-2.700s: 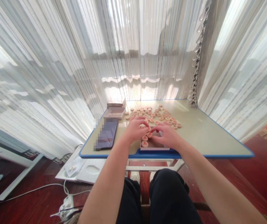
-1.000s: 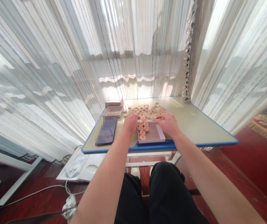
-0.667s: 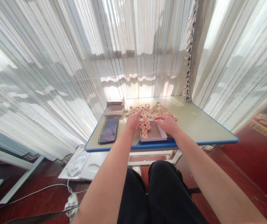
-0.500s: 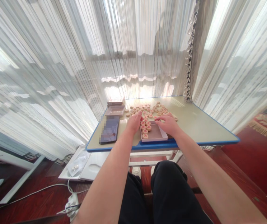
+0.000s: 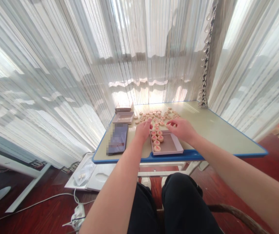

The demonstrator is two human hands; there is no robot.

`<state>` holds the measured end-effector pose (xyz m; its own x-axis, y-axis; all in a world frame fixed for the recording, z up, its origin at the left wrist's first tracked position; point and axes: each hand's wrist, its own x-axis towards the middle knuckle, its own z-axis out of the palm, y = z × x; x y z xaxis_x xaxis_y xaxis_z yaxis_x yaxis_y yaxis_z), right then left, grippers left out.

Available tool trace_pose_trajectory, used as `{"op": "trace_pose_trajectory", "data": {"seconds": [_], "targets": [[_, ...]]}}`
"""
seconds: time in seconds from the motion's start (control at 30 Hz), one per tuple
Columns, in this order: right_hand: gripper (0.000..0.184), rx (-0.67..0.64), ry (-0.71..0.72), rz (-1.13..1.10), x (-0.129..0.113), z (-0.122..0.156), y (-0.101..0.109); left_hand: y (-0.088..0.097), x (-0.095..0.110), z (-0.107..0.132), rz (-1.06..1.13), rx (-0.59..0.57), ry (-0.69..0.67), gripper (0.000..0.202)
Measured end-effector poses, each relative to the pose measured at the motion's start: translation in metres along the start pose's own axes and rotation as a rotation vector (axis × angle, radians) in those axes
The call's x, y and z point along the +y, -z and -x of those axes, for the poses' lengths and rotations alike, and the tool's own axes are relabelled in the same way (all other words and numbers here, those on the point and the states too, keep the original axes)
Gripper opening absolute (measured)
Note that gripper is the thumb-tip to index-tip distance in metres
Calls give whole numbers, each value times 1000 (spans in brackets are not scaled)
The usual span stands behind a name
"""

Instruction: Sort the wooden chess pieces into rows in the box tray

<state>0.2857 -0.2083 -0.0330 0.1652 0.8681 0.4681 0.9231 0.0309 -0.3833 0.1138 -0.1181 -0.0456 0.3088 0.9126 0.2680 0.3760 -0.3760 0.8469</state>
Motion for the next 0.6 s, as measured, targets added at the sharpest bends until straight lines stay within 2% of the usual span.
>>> {"op": "trace_pose_trajectory", "data": {"seconds": [0.1,0.2,0.27,0.37,0.43,0.53,0.6], "targets": [[25,-125,24,3,-3,-25,3,0,-1,0,-47,25,64,48],[24,-243,194,-4,-4,-48,-1,2,0,6,-96,-28,47,41],[24,-248,284,-22,-1,-57,-9,3,4,7,-112,-53,42,39],[30,-225,274,-112,10,-62,-21,7,21,-6,-245,-60,80,34],[37,-209,209,-130,21,-61,-26,8,38,-21,-405,-93,-13,30],[36,-155,261,-116,36,-61,-28,5,60,-42,-570,-54,-158,30],[33,-173,267,-69,43,-63,-27,1,64,-50,-635,-32,-199,30]]}}
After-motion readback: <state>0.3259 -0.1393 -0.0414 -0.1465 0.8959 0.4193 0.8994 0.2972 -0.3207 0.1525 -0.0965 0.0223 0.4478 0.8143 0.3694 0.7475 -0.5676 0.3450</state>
